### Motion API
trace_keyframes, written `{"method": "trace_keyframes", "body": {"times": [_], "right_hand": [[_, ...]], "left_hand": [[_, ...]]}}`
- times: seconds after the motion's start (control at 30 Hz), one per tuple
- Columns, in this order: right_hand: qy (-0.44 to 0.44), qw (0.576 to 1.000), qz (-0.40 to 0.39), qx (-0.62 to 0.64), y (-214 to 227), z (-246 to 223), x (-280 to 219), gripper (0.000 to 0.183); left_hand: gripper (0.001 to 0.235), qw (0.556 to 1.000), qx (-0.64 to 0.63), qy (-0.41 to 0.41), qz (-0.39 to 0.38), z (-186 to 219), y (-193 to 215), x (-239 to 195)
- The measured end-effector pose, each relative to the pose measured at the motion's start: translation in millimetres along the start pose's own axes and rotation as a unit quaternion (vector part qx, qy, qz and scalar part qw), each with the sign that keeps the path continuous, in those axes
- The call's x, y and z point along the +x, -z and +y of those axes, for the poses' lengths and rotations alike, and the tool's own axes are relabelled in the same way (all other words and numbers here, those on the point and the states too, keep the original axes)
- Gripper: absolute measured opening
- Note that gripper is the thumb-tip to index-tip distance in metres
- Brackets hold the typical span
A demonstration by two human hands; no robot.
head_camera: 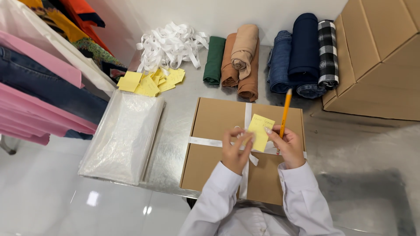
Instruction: The person picks up a yellow sticky note and a pencil, writes on the note, and then places it on a cardboard box tied with a white ribbon. The person then moves the box to a nearby surface.
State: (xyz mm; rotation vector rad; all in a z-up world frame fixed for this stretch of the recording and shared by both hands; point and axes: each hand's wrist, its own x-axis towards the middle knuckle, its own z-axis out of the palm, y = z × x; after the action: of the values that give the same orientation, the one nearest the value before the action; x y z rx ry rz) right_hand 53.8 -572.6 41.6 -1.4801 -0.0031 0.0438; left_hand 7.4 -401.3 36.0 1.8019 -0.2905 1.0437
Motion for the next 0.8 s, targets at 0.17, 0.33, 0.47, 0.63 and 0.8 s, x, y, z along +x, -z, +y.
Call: {"method": "trace_keyframes", "body": {"times": [0.17, 0.33, 0.47, 0.63, 0.8], "right_hand": [[0.02, 0.996, -0.075, -0.055, 0, -17, 10, 0.018], [0.054, 0.991, -0.106, -0.068, -5, -2, 30, 0.027], [0.059, 0.991, -0.101, -0.056, -10, 14, 29, 0.025], [0.115, 0.983, -0.123, -0.069, -2, 35, 32, 0.016], [0.111, 0.979, -0.15, -0.085, 2, 27, 33, 0.008]], "left_hand": [[0.033, 0.971, -0.151, 0.17, -0.076, -5, 3, 6], [0.031, 0.956, -0.194, 0.216, -0.032, -34, -4, -1], [0.041, 0.959, -0.174, 0.224, -0.026, -40, 0, -4], [0.049, 0.965, -0.145, 0.215, -0.042, -29, 9, 2], [0.038, 0.98, -0.046, 0.16, -0.111, -25, 9, 20]]}}
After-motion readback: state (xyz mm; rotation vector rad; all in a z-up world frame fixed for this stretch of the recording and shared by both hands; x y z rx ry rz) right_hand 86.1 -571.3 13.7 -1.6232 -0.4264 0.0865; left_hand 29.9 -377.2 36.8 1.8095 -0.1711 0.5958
